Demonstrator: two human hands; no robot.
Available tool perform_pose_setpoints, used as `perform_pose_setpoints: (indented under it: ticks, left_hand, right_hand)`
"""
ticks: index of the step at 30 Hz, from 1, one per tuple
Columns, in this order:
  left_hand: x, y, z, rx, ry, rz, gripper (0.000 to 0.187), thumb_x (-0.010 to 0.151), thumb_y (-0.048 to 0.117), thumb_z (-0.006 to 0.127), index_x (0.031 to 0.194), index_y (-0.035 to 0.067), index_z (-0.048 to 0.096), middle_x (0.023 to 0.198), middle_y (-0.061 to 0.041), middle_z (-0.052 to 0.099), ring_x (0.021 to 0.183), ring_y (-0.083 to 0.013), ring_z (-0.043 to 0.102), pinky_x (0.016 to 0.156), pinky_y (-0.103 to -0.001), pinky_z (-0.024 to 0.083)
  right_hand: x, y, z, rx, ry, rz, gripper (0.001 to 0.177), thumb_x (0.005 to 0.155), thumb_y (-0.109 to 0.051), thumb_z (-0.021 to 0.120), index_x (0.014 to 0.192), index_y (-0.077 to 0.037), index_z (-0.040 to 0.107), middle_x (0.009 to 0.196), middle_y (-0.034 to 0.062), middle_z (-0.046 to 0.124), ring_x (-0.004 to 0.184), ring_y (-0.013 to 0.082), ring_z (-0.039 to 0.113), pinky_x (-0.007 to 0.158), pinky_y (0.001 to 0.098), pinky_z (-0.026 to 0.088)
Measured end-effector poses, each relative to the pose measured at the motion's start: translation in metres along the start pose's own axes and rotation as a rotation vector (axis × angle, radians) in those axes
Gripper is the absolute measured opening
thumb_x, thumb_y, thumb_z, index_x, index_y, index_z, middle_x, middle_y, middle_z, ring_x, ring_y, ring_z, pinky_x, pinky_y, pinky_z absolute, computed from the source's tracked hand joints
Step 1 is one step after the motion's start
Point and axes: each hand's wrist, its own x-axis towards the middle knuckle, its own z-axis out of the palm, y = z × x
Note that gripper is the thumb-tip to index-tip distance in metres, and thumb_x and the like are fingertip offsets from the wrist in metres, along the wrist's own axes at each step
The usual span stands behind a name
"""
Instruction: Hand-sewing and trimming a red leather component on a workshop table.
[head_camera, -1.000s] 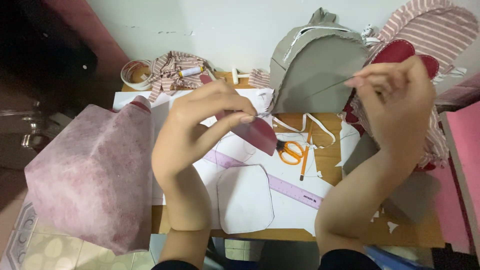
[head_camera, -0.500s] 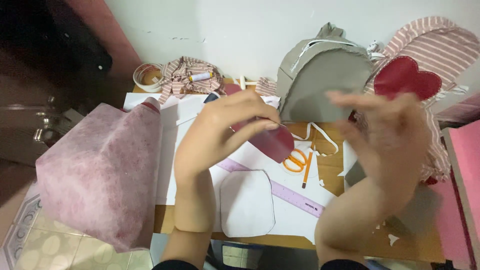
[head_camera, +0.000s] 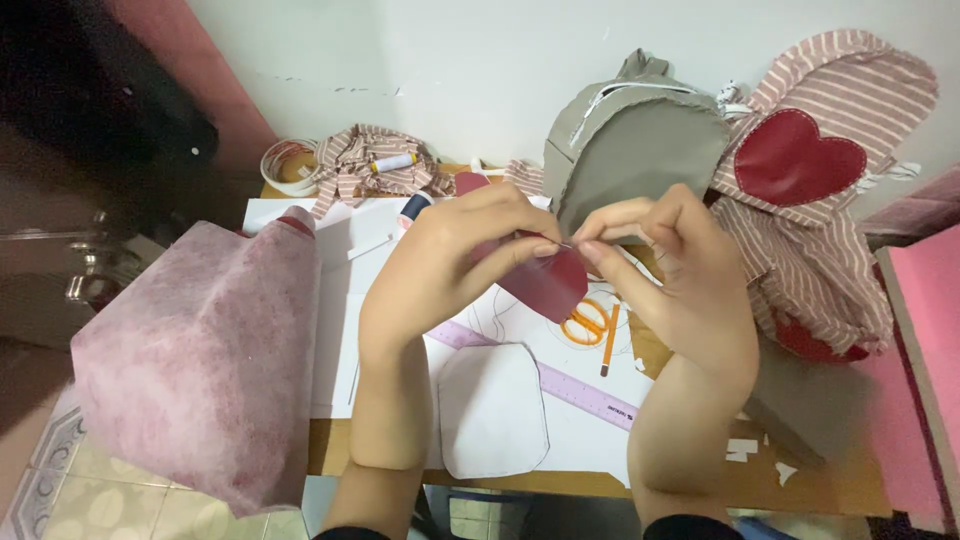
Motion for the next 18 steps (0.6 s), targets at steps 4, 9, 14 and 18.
perform_pose_setpoints:
  ticks: [4,9,14,18]
  left_hand:
    - [-0.004,0.0,-0.009,-0.032,0.067,0.01,0.012,0.111,0.009,0.062,0.108,0.001,0.07,0.103,-0.008,0.071,0.093,-0.0236,0.064,0.088,-0.034,0.051]
    - [-0.017,-0.005,-0.028,-0.006,0.144,-0.035,0.007,0.11,0.008,0.067,0.108,0.003,0.071,0.101,-0.006,0.07,0.087,-0.0173,0.057,0.079,-0.029,0.048]
    - [-0.031,-0.015,-0.045,0.092,0.282,-0.1,0.007,0.109,0.01,0.07,0.109,0.005,0.075,0.103,-0.005,0.076,0.092,-0.0172,0.063,0.081,-0.029,0.05]
    - [-0.039,-0.021,-0.052,0.088,0.332,-0.143,0.008,0.11,0.012,0.069,0.109,0.006,0.075,0.105,-0.006,0.073,0.097,-0.0172,0.064,0.078,-0.027,0.049]
  right_hand:
    - [0.001,0.004,-0.007,-0.165,0.121,0.03,0.037,0.104,0.003,0.075,0.097,-0.011,0.041,0.107,0.0096,0.076,0.101,0.0193,0.076,0.091,0.0283,0.056]
    - [-0.017,0.054,-0.056,-0.568,0.139,-0.208,0.024,0.112,0.001,0.086,0.124,-0.002,0.065,0.123,0.0165,0.069,0.095,0.018,0.072,0.087,0.0308,0.051]
    - [-0.043,0.081,-0.096,-0.262,0.48,0.252,0.018,0.118,0.009,0.061,0.122,-0.006,0.052,0.127,0.0085,0.072,0.117,0.0156,0.078,0.115,0.0241,0.058]
    - [-0.069,0.101,-0.114,-0.595,0.566,0.63,0.031,0.13,-0.05,0.058,0.126,-0.029,0.081,0.121,-0.0156,0.077,0.11,0.0042,0.069,0.103,0.0328,0.046]
